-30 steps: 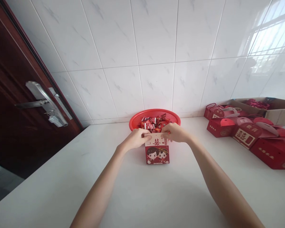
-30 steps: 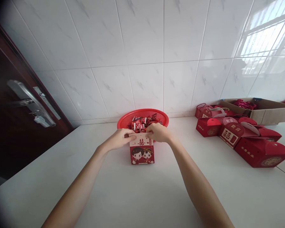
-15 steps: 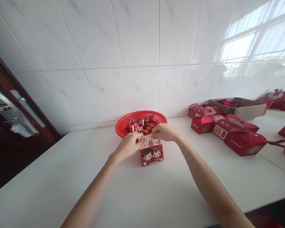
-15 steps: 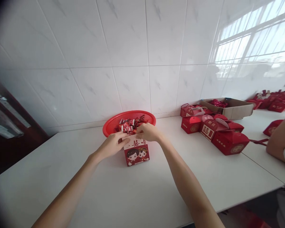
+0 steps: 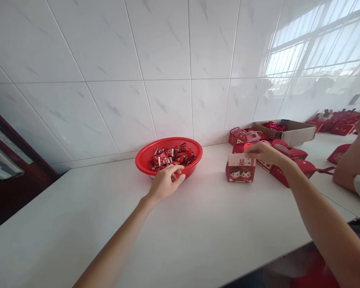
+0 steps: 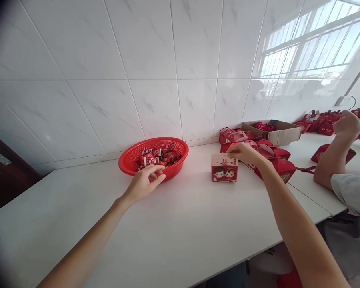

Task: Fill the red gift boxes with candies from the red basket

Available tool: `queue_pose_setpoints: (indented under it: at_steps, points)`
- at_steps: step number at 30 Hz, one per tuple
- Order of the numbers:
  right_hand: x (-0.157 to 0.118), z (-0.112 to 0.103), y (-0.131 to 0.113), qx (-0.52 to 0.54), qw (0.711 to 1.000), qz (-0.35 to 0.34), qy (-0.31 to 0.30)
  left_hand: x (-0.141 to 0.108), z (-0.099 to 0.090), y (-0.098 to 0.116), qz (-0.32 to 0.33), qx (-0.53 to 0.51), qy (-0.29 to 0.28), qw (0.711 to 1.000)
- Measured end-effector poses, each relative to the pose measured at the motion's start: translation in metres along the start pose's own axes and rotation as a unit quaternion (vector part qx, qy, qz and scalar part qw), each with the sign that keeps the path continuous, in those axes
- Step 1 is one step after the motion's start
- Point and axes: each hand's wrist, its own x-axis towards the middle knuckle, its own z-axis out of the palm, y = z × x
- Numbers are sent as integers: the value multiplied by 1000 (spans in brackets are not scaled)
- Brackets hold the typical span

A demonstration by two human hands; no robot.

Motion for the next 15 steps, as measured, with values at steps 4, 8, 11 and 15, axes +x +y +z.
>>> queue_pose_setpoints:
  at_steps: [4, 8, 11, 15]
  points:
    - [-3, -9, 46, -67, 991, 70, 90, 0, 1, -1, 1, 13, 0, 1000]
    - [1, -7, 65, -110, 975, 113, 156, 0, 1, -2, 5, 16, -2, 1000]
    - [3, -5, 70, -162, 962, 117, 186, 0, 1, -2, 8, 15, 0, 1000]
    - [9, -4, 68, -219, 942, 89, 237, 1, 1, -2, 0, 13, -5, 1000]
